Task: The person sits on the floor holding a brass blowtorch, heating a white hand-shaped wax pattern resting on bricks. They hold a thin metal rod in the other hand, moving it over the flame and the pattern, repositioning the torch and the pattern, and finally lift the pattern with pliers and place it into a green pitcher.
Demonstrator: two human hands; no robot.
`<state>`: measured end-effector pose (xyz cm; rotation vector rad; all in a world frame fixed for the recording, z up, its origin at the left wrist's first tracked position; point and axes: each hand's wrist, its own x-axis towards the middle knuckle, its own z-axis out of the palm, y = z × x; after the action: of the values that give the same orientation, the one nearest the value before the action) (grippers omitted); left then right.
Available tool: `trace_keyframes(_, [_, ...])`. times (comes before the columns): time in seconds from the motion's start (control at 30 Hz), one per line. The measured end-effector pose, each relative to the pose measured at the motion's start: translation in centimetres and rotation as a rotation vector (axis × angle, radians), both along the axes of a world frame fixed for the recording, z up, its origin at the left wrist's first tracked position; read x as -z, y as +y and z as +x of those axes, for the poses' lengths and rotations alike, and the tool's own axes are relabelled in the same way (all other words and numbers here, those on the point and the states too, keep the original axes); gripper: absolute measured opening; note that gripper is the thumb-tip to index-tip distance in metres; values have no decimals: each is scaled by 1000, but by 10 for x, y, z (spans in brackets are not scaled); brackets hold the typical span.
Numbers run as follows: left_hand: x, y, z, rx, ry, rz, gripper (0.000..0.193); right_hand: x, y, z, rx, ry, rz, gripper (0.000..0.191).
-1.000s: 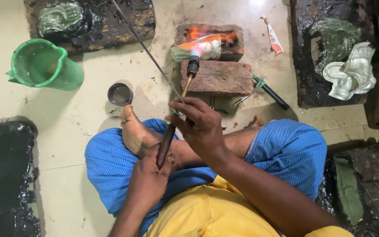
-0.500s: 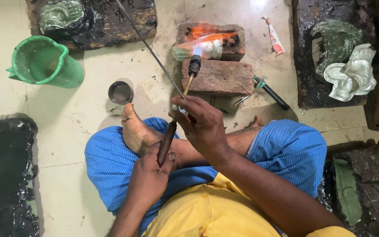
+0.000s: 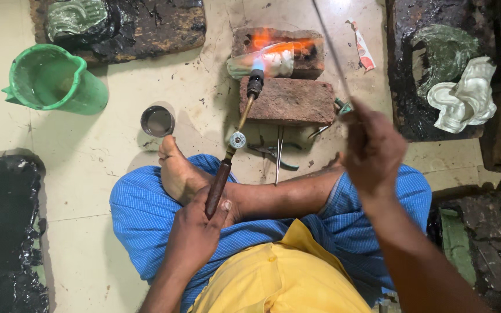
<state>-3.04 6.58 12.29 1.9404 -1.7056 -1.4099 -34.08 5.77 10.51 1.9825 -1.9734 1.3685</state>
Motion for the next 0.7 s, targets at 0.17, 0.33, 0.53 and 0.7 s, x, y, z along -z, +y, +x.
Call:
trace_keyframes(0.17, [1,-1,1,6,49,-79,37,4,18,-41,167,116,110,18])
trace_keyframes(0.33, [-3,-3,0,-6,11,7,38,14,27,-53,181,163,108,14])
trace_keyframes(0.53, [-3,-4,-1,3,-17,25,38,24,28,-51,204,254,121,16])
trace_keyframes(0.7, [0,-4,1,5,14,-7,36,30,22,-50,228,315,169,17])
